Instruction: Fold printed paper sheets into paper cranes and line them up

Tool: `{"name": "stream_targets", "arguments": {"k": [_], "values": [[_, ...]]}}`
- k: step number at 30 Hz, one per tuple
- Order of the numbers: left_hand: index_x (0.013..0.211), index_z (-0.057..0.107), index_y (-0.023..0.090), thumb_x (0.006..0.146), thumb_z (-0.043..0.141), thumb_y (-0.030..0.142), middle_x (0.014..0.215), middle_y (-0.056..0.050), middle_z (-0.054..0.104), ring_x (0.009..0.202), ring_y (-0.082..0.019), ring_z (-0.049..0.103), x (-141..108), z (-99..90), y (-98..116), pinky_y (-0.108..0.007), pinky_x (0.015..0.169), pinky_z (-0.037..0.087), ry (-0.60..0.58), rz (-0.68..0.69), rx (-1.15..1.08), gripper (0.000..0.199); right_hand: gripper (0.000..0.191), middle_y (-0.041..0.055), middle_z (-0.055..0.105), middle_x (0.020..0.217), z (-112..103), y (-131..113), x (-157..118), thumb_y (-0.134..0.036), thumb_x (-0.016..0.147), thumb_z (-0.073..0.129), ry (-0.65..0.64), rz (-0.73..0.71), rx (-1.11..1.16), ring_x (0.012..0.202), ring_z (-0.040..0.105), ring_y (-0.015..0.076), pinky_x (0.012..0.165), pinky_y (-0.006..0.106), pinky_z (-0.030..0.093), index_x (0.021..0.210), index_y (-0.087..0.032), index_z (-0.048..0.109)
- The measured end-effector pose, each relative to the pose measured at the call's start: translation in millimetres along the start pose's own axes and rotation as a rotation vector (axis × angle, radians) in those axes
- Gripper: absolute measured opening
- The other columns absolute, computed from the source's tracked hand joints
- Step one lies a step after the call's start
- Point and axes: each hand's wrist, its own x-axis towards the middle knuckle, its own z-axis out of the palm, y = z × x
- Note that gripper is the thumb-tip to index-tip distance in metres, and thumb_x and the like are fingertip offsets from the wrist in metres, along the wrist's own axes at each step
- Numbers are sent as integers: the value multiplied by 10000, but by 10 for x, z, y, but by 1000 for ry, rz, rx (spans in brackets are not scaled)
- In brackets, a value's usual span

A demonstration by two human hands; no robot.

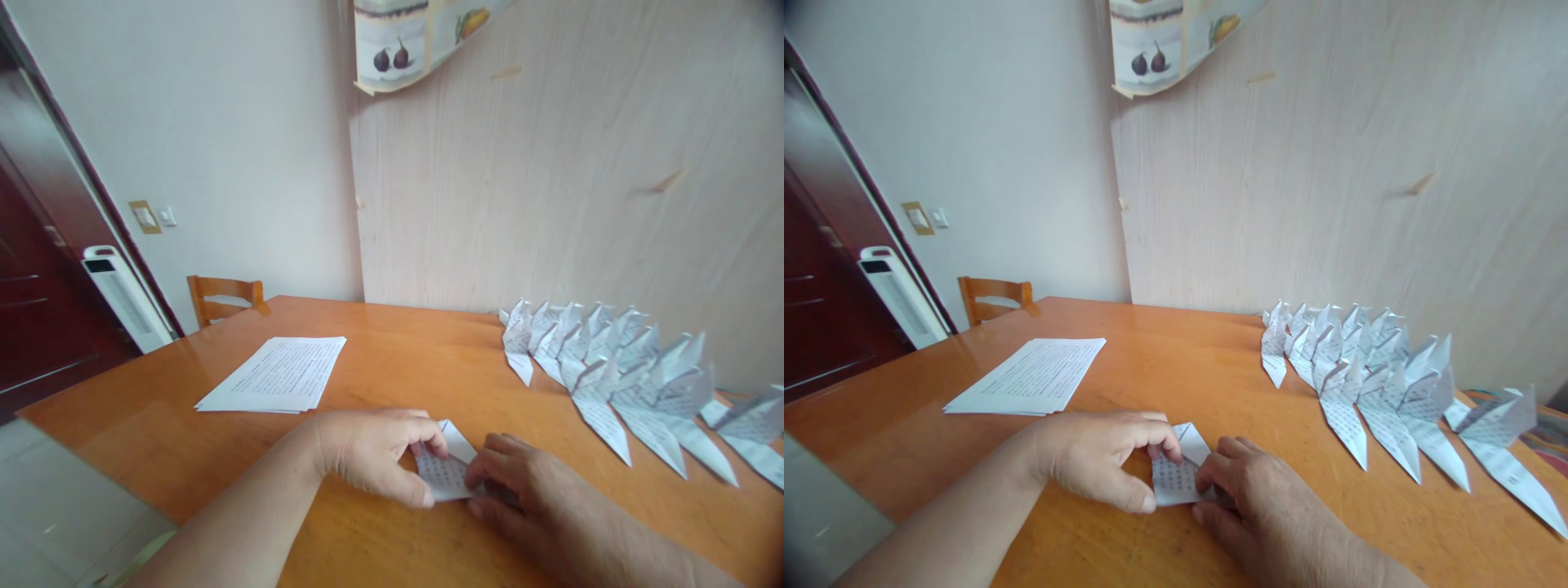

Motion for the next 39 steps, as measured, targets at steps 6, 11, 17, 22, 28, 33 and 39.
{"name": "stream_targets", "arguments": {"k": [6,11,17,22,28,33,39], "values": [[985,667,240,768,758,477,958,-7,651,807,-167,595,34,46,32,-250,650,421,64,-47,-2,334,139,-1,669,912,22,54,25,-270,936,556,-8,15,86,811,622,160,699,260,448,880,-273,684],[751,605,194,911,568,347,832,8,582,700,-119,534,138,164,-20,-242,601,360,151,-36,69,225,132,-13,678,880,8,38,42,-283,938,550,-3,53,143,781,611,154,678,254,435,895,-263,672],[725,599,189,888,582,333,842,-3,570,687,-125,522,180,204,-58,-253,589,345,193,-71,34,218,141,-20,628,763,-150,75,45,-201,897,494,21,225,186,688,543,135,570,224,385,855,-224,627],[701,579,187,893,565,342,818,0,561,676,-122,500,197,217,-39,-257,591,334,202,-103,53,247,151,-25,602,693,-246,137,17,-182,855,502,-31,296,146,644,506,131,530,231,344,745,-216,601],[706,574,190,885,556,330,808,6,551,661,-120,474,209,236,-12,-265,590,317,218,-128,58,228,186,-16,637,684,-172,130,-6,-336,884,563,-53,346,99,605,516,135,503,253,300,754,-225,636],[690,521,188,883,567,327,811,18,541,662,-112,472,214,258,-13,-265,596,310,228,-156,54,242,172,-9,638,662,-72,152,4,-315,845,597,4,358,-16,589,526,139,495,264,267,700,-223,608],[721,529,192,883,597,342,815,21,528,688,-117,485,200,235,4,-269,608,309,233,-175,59,231,167,4,651,661,-9,191,-2,-326,843,602,31,335,-98,592,534,155,500,275,260,703,-237,602]]}}
